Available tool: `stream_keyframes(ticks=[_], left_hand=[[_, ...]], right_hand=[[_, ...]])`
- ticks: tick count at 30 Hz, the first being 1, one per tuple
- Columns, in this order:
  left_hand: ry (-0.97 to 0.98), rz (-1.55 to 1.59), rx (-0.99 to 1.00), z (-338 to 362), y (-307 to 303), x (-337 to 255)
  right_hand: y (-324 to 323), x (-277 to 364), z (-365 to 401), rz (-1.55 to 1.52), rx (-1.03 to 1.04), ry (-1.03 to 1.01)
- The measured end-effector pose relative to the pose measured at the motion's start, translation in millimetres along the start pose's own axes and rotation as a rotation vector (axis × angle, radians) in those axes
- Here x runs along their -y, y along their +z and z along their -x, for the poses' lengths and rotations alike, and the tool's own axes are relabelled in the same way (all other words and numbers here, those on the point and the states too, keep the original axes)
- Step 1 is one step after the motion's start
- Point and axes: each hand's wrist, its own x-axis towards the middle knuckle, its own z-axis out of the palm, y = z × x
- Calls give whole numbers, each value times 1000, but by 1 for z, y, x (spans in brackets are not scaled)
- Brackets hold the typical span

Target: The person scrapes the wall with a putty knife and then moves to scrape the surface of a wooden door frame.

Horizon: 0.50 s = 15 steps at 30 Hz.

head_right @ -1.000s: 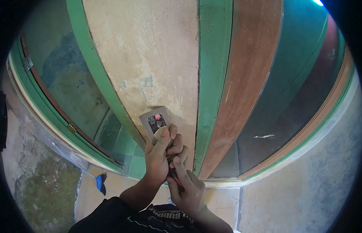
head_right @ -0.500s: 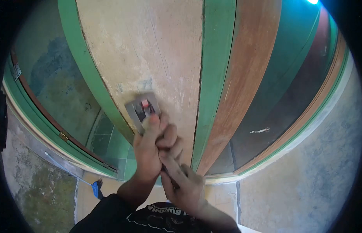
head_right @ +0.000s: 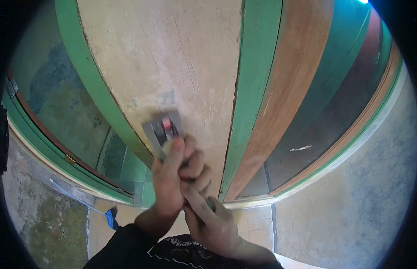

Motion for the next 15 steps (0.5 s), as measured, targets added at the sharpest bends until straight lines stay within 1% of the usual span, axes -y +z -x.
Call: stream_keyframes(ticks=[1, 2, 4, 6, 8, 10, 12, 13, 14, 15], left_hand=[[5, -50, -32, 7, -16, 12], [13, -99, -64, 10, -28, 21], [50, -130, -67, 11, -36, 30], [67, -152, -84, 14, -40, 34], [134, -243, -39, 11, -41, 34], [133, -251, -64, 13, -39, 33], [132, -262, -93, 15, -41, 33], [175, -318, -86, 15, -45, 35], [218, -375, -79, 16, -48, 37], [216, -378, -82, 18, -51, 37]], right_hand=[[4, -7, 13, -21, 48, 85], [9, -15, 22, -23, 46, 74], [18, -29, 34, -99, 69, 146], [18, -38, 39, -96, 105, 139], [19, -44, 41, -107, 1, 41], [21, -44, 44, -51, 29, 63], [29, -38, 52, -180, -83, 262], [30, -37, 54, -183, -82, 265], [30, -36, 57, -179, -28, 312], [30, -35, 59, -174, 27, 357]])
